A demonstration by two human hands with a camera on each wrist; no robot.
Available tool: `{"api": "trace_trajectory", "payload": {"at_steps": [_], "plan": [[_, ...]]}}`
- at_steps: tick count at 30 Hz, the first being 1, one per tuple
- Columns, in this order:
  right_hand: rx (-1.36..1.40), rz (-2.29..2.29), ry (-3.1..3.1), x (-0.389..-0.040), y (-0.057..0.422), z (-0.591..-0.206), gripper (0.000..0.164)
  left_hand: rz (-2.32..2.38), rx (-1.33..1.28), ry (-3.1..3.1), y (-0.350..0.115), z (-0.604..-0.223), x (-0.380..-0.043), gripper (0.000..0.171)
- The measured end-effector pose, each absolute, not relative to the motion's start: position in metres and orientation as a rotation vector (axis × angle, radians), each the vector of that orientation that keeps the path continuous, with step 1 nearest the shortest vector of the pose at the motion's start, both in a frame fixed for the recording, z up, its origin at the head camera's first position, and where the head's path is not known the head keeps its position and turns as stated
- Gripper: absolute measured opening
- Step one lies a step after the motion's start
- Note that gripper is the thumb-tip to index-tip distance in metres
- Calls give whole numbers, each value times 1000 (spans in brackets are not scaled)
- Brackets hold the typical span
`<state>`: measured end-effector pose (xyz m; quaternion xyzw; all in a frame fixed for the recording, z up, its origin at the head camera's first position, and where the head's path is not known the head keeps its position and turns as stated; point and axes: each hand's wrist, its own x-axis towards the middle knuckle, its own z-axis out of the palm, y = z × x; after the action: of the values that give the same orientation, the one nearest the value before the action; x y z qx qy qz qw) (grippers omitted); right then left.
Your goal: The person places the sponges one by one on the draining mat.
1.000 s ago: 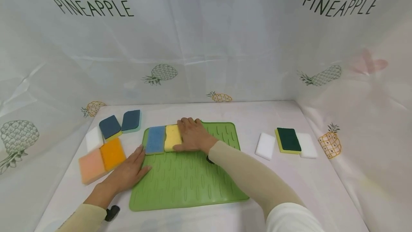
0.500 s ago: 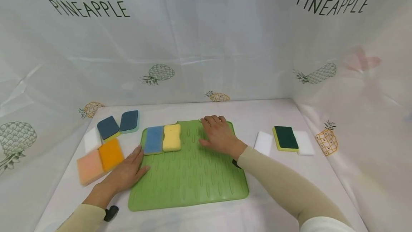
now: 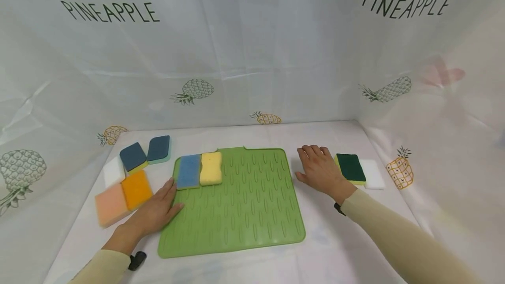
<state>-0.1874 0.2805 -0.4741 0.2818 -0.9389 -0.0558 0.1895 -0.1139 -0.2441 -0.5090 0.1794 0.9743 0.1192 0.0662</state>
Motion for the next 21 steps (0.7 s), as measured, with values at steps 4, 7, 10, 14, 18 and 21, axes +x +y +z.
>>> {"api": "trace_trajectory", "payload": {"at_steps": [4, 7, 10, 14, 18, 21], "plan": [[768, -181, -2631, -177, 309, -478, 75, 356, 533, 2936, -244, -510, -114, 78], [744, -191, -2649, -170, 325, -482, 75, 352, 528, 2938, -245, -511, -115, 78], [705, -175, -2690, -163, 335, -485, 74, 355, 530, 2942, -244, -511, -115, 78], [644, -141, -2728, -156, 344, -489, 72, 357, 539, 2944, -244, -512, -115, 78], [589, -135, -2748, -152, 349, -491, 75, 345, 540, 2944, -245, -515, -116, 79], [530, -120, -2785, -151, 351, -490, 80, 345, 533, 2943, -246, -516, -116, 79]]}}
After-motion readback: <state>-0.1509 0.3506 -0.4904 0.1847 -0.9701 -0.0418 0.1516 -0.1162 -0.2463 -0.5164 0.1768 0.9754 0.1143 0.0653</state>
